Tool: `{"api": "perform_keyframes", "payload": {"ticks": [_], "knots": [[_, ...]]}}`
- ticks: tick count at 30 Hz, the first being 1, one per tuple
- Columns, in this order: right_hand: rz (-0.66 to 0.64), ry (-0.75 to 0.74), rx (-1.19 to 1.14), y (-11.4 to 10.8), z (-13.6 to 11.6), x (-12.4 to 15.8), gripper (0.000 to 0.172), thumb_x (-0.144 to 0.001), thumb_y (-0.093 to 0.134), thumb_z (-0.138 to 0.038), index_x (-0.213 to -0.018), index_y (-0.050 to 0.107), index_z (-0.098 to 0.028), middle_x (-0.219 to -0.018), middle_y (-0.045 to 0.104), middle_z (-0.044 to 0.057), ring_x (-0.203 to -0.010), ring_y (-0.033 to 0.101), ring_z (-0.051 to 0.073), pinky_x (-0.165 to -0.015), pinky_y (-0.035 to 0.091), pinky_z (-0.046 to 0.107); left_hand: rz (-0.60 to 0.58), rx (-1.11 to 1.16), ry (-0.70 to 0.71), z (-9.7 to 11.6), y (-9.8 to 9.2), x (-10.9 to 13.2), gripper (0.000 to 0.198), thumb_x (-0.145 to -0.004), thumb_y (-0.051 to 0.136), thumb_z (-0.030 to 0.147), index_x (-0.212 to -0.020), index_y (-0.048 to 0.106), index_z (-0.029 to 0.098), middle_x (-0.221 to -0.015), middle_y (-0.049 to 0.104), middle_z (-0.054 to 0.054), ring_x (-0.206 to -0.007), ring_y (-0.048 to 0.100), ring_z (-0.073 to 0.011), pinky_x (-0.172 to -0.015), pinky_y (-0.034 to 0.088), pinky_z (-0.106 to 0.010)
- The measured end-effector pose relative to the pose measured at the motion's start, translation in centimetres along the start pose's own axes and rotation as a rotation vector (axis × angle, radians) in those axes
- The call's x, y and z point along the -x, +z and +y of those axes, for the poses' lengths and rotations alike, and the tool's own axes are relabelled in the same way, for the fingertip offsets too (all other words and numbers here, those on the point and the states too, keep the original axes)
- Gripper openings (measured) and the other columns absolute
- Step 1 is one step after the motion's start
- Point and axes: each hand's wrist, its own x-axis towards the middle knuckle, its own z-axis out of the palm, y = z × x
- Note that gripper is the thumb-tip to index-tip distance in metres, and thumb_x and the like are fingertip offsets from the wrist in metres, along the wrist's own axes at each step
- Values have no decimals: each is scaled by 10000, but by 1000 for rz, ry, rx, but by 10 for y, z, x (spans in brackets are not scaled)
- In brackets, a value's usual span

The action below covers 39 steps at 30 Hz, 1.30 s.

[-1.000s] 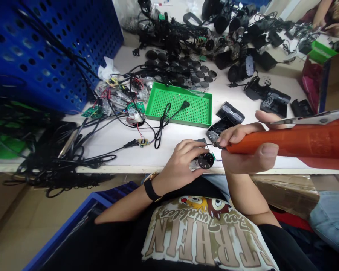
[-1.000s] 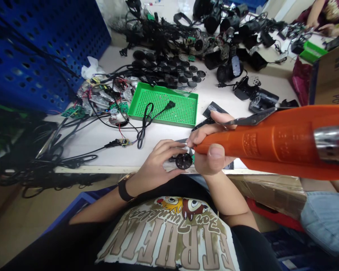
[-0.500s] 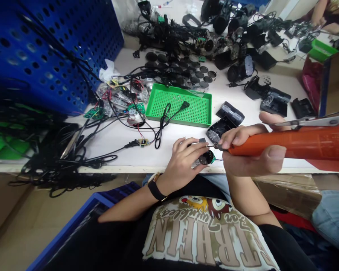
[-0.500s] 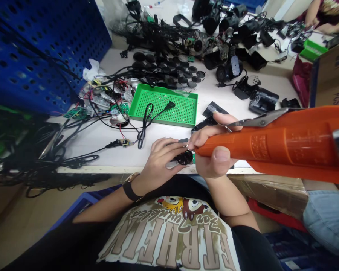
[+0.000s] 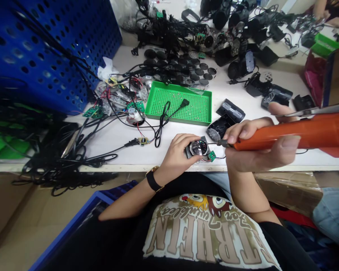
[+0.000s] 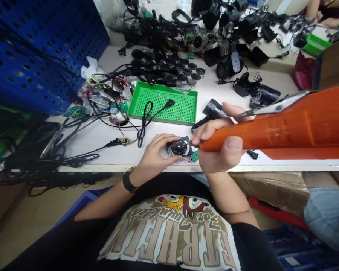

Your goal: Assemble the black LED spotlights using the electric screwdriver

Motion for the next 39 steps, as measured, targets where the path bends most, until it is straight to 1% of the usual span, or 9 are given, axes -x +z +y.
{"api": "perform_keyframes", "payload": {"ticks": [5,12,16,19,23,26,33,36,39], "knots": [[7,-37,33,5,14,12,347,-919,585,-611,-1143,696,-370,-534,418,-84,-302,360,110,-299,355,265,-13,10,-6,-1,5,0,481,-792,894,240,-1224,686,216,-1194,752,-88,-1170,661,-271,-1044,528,-472],[-21,-21,27,6,24,23,387,-910,587,-596,-1182,674,-335,-541,475,-80,-313,362,115,-318,374,274,-18,5,-26,-2,5,-1,457,-802,891,255,-1211,689,225,-1175,766,-78,-1145,676,-267,-1023,535,-472],[-21,-44,113,10,27,28,398,-925,553,-637,-1181,648,-347,-542,453,-92,-307,348,111,-323,365,276,-11,11,-28,-3,5,-1,449,-802,891,244,-1203,690,228,-1185,765,-69,-1144,679,-261,-1021,535,-458],[5,-55,118,14,25,28,370,-925,554,-607,-1160,654,-339,-536,439,-92,-301,337,109,-300,344,266,-9,18,-30,-3,6,0,434,-808,886,244,-1197,694,229,-1189,764,-66,-1146,682,-256,-1017,539,-446],[-4,-77,53,19,21,26,313,-896,584,-504,-1117,663,-296,-548,476,-88,-301,384,103,-289,372,246,5,41,-27,-4,8,0,450,-795,891,208,-1203,701,214,-1187,771,-77,-1149,695,-255,-1023,552,-443],[-24,-65,-23,21,18,25,280,-890,618,-437,-1131,648,-301,-586,524,-85,-324,433,101,-311,398,240,8,60,-46,-5,9,0,464,-782,893,194,-1209,712,223,-1187,775,-81,-1137,714,-262,-1018,569,-456],[-90,-70,25,18,22,27,237,-907,634,-500,-1055,639,-314,-579,502,-84,-330,429,102,-315,379,251,12,86,-75,-6,10,2,444,-790,878,172,-1202,719,218,-1205,775,-78,-1127,727,-249,-1029,572,-428],[-131,-81,39,16,24,28,259,-914,632,-503,-1101,637,-323,-569,513,-86,-315,416,108,-306,375,265,20,80,-53,-7,11,2,447,-787,883,168,-1201,721,211,-1200,777,-79,-1125,726,-246,-1025,575,-423],[-169,-16,89,12,22,31,265,-944,626,-524,-1132,605,-338,-559,498,-88,-335,435,123,-336,392,278,32,79,-21,-7,12,2,443,-780,891,160,-1187,722,201,-1191,781,-82,-1126,725,-243,-1014,579,-415]]}}
